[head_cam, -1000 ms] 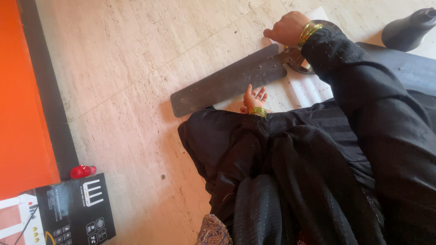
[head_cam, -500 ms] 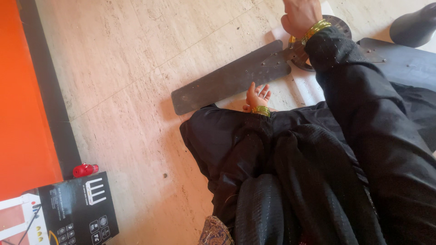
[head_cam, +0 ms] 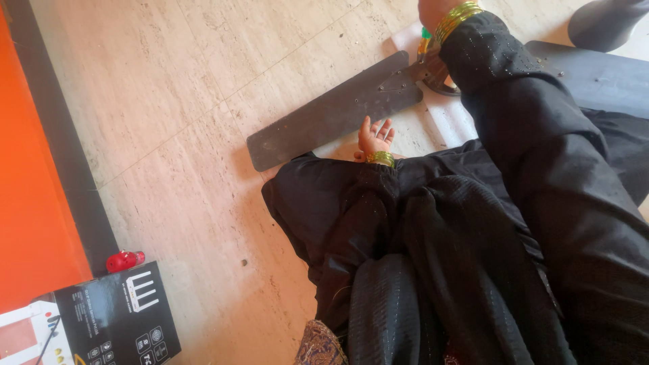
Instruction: The person sits on the floor and uses a screwdriver to tighten screws on the motor housing and blade attachments of a ceiling fan. The person adjusts the fan blades and continues to secure the components.
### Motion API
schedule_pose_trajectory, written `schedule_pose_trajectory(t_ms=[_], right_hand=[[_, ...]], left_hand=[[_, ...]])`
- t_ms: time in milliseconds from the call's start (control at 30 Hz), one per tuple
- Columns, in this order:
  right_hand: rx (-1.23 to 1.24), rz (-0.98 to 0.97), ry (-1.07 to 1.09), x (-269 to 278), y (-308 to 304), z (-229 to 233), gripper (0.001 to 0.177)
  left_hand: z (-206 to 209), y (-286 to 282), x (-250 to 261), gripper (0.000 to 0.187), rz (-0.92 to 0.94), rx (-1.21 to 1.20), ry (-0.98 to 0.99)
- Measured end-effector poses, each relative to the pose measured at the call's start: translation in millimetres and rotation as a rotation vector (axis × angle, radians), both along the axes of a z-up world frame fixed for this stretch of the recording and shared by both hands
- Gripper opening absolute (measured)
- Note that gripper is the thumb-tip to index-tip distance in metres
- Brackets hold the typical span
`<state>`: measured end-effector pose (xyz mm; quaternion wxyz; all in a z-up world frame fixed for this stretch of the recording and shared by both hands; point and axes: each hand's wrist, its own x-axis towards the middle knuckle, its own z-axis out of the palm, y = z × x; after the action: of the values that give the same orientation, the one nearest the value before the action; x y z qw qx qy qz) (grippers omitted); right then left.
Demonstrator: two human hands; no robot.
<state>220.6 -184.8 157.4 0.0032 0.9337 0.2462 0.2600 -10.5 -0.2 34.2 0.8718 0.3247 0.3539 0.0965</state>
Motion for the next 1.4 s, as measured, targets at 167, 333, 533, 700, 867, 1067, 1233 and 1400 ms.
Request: schedule_pose_trajectory(t_ms=[167, 333, 533, 700, 867, 1067, 1233, 1400], right_hand=[[0.032, 0.252, 0.035, -2, 11, 14, 0.018], [0.268, 0.298, 0.291, -19, 1, 39, 0.014], [0.209, 0.312, 0.284, -37, 7, 50, 0.031], [0.119, -0.153, 0.266, -38, 30, 46, 0.029], [-0.363, -0.102, 0.262, -47, 40, 60, 0.017], [-0.132, 0.223, 0.356, -66, 42, 89, 0.044], [-0.041, -0.081, 0.374, -55, 44, 86, 0.045], [-0.256, -0.346, 0.52, -38, 43, 70, 0.022]], left_hand=[[1, 1, -1, 0.067, -0.006, -0.013, -0.022], [1, 0, -2, 0.065, -0.013, -0.032, -0.036], [1, 0, 1, 0.064, -0.007, -0.009, -0.031], [-3, 3, 0, 0.067, -0.018, -0.022, -0.042], [-5, 1, 3, 0.068, -0.002, -0.025, -0.019], [-5, 1, 0, 0.068, -0.02, -0.016, -0.055], [-12, 3, 5, 0.068, -0.017, -0.019, -0.029], [-16, 6, 4, 0.068, -0.035, -0.019, -0.031]])
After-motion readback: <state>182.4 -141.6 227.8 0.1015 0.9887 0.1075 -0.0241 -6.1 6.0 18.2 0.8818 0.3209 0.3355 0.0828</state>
